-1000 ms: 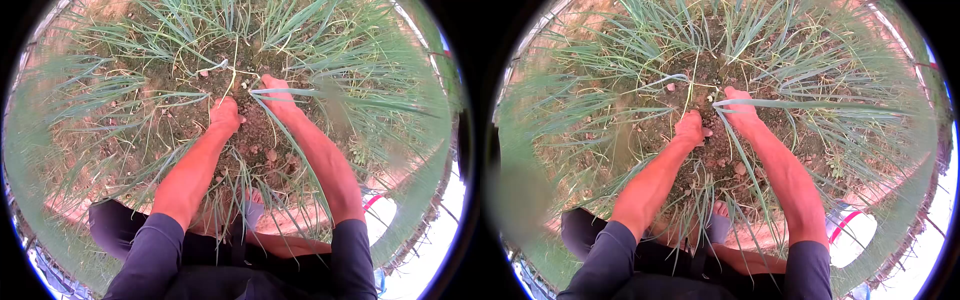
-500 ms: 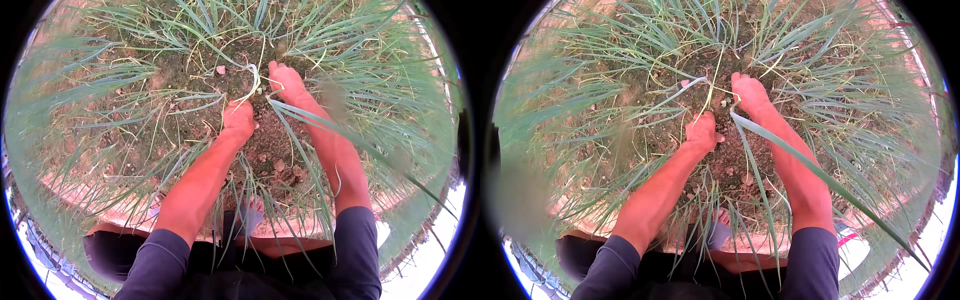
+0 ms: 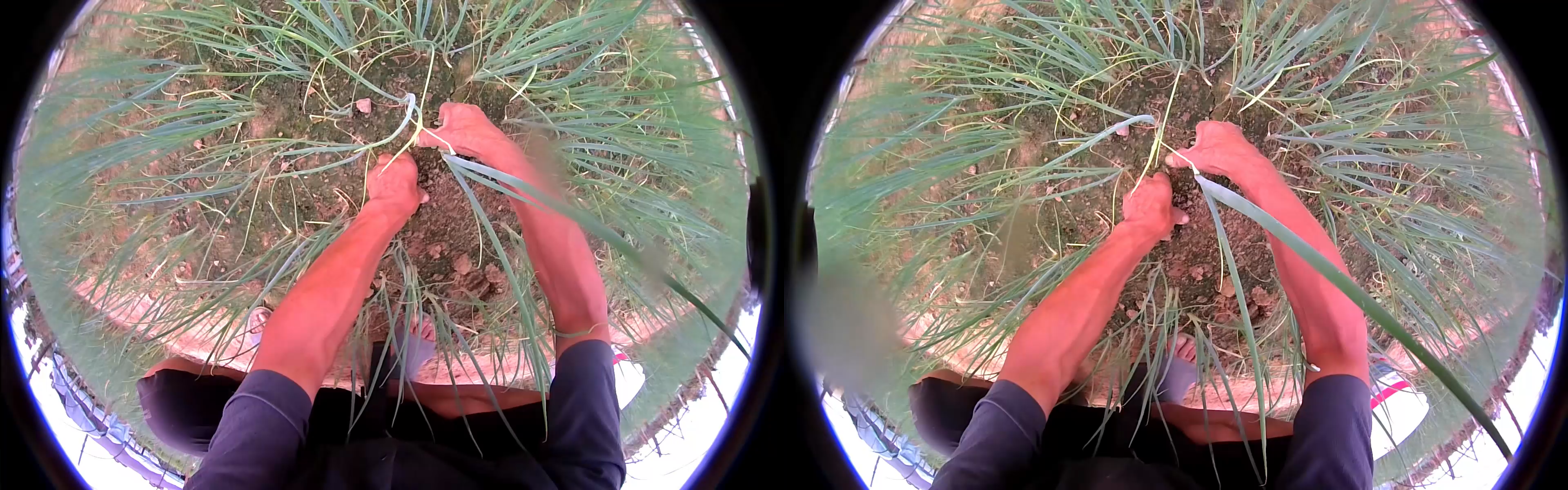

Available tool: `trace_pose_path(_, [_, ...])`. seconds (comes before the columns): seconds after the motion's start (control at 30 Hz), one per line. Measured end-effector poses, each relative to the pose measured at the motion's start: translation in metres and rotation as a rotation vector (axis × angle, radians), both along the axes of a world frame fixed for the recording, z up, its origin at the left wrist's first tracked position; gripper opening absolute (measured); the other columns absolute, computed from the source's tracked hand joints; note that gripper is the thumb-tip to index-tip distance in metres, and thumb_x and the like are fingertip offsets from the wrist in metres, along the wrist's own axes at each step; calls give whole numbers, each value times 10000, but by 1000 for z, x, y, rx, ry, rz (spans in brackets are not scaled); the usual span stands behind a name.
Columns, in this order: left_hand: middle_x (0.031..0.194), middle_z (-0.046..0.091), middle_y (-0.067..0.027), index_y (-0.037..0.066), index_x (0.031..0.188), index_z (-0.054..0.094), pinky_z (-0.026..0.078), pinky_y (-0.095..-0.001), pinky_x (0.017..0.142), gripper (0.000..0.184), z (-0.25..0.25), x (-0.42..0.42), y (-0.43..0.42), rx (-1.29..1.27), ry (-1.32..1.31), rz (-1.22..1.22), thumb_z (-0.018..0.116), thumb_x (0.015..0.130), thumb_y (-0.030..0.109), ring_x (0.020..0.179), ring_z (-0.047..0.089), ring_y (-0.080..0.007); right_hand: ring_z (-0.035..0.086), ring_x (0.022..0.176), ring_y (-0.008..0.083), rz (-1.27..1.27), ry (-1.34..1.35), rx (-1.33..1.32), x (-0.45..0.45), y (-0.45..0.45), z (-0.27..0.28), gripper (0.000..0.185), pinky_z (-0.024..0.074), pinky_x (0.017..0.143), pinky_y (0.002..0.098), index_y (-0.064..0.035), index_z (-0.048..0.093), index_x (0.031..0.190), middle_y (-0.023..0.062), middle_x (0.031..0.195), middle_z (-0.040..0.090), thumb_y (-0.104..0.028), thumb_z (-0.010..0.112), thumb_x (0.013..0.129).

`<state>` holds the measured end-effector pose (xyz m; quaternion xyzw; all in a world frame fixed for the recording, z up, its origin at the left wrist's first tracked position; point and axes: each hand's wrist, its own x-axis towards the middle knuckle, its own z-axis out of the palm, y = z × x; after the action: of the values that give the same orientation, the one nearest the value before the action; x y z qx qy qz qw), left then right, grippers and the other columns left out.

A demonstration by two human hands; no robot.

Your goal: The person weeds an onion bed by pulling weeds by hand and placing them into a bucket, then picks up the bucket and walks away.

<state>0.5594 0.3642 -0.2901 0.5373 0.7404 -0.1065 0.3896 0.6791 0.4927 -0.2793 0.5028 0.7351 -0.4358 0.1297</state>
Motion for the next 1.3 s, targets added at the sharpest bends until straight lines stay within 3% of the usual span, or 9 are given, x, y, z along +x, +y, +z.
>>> trace_pose_path(0.2, [1095, 619, -199, -22, 1163, 544, 528, -397, 856, 740, -4, 1, 1, 14, 33, -36, 871, 640, 387, 1018, 642, -319, 650, 813, 400, -65, 82, 237, 11, 2, -20, 156, 519, 759, 430, -9, 627, 885, 223, 841, 667, -134, 596, 797])
trace_pose_path(0.23, [1096, 620, -199, -22, 1160, 545, 529, -395, 856, 738, -2, 1, 2, 4, 29, -29, 871, 638, 385, 1023, 641, -318, 581, 539, 163, -242, 68, 167, 16, 10, -4, 89, 468, 486, 356, -22, 579, 792, 98, 632, 596, -100, 618, 812])
trace_pose_path(0.4, [1099, 621, -227, -21, 1097, 567, 513, -433, 887, 660, 8, 4, 3, 7, -3, 15, 873, 642, 347, 1047, 621, -364, 546, 516, 99, -13, -145, -130, 73, 32, 106, 109, 445, 462, 291, -41, 620, 809, 44, 642, 607, -144, 638, 838])
trace_pose_path(0.6, [1072, 652, -211, -9, 1104, 562, 524, -417, 873, 675, 4, 3, 4, 21, 31, -34, 869, 644, 377, 1021, 646, -339, 602, 558, 118, 220, -332, -868, 105, -48, 108, 52, 514, 536, 280, -50, 644, 830, 34, 674, 626, -100, 630, 836])
trace_pose_path(0.87, [1083, 644, -224, -11, 1103, 574, 513, -432, 893, 723, 6, 5, 3, 33, 27, -22, 884, 588, 390, 1032, 630, -373, 660, 730, 385, -524, 46, 304, 154, -69, -41, 252, 535, 652, 436, 27, 548, 908, 236, 744, 628, -180, 660, 819])
trace_pose_path(0.9, [1079, 648, -215, -8, 1115, 574, 515, -429, 891, 731, 2, 4, 1, 38, 9, -23, 885, 583, 387, 1028, 634, -367, 661, 762, 396, -452, -26, 465, 142, -69, -28, 263, 535, 667, 447, 29, 540, 943, 249, 764, 627, -173, 657, 820])
trace_pose_path(0.93, [1076, 652, -206, -4, 1128, 575, 516, -427, 889, 741, 0, 3, 1, 43, -8, -22, 886, 578, 384, 1025, 637, -360, 591, 688, 242, -410, -138, 564, 138, -67, -42, 109, 470, 604, 417, -45, 532, 911, 136, 758, 566, -151, 540, 928])
trace_pose_path(1.03, [1069, 663, -177, 18, 1169, 581, 519, -415, 885, 761, 0, 3, 6, 14, -7, -15, 887, 568, 371, 1016, 647, -335, 661, 795, 408, -188, -311, 534, 126, -57, -49, 280, 525, 677, 498, 32, 505, 1073, 276, 893, 643, -103, 592, 844])
trace_pose_path(1.3, [1106, 638, -215, 25, 1229, 522, 513, -428, 875, 805, -12, 3, 2, 78, -5, -60, 899, 588, 333, 1035, 624, -358, 668, 769, 339, -251, -333, 431, 129, -58, -53, 303, 546, 611, 407, 21, 521, 1151, 216, 896, 629, -84, 528, 867])
